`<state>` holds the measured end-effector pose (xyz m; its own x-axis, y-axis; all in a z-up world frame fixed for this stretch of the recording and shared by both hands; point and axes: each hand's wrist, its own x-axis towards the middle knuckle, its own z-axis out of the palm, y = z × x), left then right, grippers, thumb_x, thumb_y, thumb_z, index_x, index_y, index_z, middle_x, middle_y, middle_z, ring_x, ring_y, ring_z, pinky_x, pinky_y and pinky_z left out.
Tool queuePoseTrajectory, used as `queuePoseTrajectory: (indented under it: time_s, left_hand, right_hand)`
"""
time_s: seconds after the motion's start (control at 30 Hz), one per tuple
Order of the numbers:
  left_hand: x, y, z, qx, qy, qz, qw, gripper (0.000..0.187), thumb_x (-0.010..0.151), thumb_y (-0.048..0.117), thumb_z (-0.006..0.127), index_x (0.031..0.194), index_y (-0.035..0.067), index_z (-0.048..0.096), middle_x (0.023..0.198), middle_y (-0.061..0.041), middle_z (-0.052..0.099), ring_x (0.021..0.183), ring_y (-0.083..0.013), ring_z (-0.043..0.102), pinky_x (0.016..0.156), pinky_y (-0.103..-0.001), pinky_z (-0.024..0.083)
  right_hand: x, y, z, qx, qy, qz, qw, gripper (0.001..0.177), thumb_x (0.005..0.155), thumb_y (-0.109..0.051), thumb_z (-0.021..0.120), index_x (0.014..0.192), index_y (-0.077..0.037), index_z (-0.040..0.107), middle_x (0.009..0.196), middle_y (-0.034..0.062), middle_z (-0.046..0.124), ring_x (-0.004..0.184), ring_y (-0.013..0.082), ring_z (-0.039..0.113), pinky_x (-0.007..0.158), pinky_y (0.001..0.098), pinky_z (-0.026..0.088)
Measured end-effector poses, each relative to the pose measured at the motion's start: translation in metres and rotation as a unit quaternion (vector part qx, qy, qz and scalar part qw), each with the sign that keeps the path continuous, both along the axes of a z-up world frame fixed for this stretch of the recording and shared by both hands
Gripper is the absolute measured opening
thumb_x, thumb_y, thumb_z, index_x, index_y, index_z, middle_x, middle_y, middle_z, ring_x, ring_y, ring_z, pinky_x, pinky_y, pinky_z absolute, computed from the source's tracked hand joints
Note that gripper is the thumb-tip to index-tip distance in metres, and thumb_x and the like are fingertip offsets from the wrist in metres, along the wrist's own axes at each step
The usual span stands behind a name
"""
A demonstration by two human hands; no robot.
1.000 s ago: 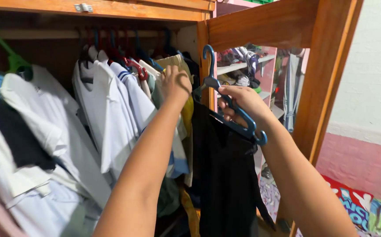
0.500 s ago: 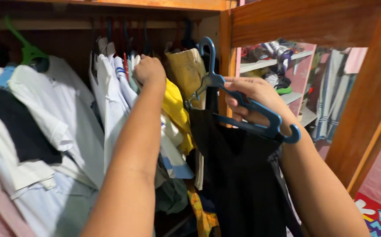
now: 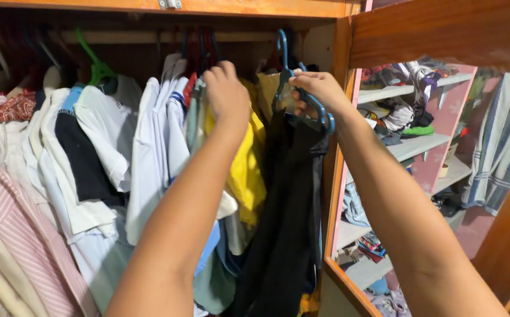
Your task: The person picks up clothes from a pile on the bed, places them on hangers, and hangs them in a wooden wardrobe. The person handles shirts, pants, and other garments one at a time, moving between the bed and the wardrobe.
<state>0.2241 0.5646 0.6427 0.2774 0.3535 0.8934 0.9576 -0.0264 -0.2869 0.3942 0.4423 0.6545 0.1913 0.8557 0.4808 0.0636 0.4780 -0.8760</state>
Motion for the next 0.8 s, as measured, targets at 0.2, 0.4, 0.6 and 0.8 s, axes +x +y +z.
queuePoseTrajectory:
  time_s: [0.2, 0.4, 0.6, 0.8]
  left_hand:
    - [0.042, -0.007, -0.016, -0.189, -0.206, -0.461, 0.842, 0.049, 0.092, 0.004, 0.055, 0.140, 0.007, 0.061, 0.127, -0.016, 0.064, 0.113, -0.0388, 0.062, 0.097, -0.047, 0.050]
    - [0.056, 0.006, 0.001, -0.280, -0.130, -0.371, 0.876, 0.029, 0.091, 0.008, 0.061, 0.119, 0.006, 0.069, 0.126, -0.015, 0.065, 0.115, -0.0357, 0.065, 0.100, -0.044, 0.052]
    - [0.071, 0.021, 0.025, -0.347, -0.175, -0.335, 0.858, 0.022, 0.095, 0.008, 0.058, 0.110, 0.005, 0.074, 0.119, -0.020, 0.070, 0.112, -0.0386, 0.068, 0.097, -0.046, 0.055]
    - [0.069, 0.032, 0.029, -0.346, -0.137, -0.304, 0.877, 0.025, 0.093, 0.005, 0.057, 0.110, 0.006, 0.075, 0.122, -0.019, 0.070, 0.115, -0.0386, 0.067, 0.098, -0.047, 0.054]
  right_hand:
    - [0.037, 0.079, 0.005, 0.032, 0.020, 0.124, 0.992, 0.027, 0.097, -0.010, 0.054, 0.121, -0.003, 0.066, 0.075, 0.0047, 0.057, 0.056, 0.0144, 0.050, 0.056, 0.0339, 0.049]
    - [0.072, 0.152, 0.027, 0.039, 0.060, 0.116, 0.991, 0.016, 0.097, -0.008, 0.056, 0.111, -0.002, 0.061, 0.076, 0.0090, 0.057, 0.059, 0.0178, 0.051, 0.058, 0.0382, 0.050]
    - [0.096, 0.219, 0.059, 0.011, 0.111, 0.119, 0.987, 0.009, 0.097, -0.007, 0.059, 0.094, 0.000, 0.055, 0.075, 0.0142, 0.058, 0.058, 0.0214, 0.051, 0.056, 0.0406, 0.047]
    - [0.087, 0.254, 0.061, -0.040, 0.023, 0.003, 0.999, 0.006, 0.095, -0.006, 0.058, 0.099, -0.001, 0.057, 0.072, 0.0164, 0.060, 0.052, 0.0242, 0.055, 0.044, 0.0370, 0.045]
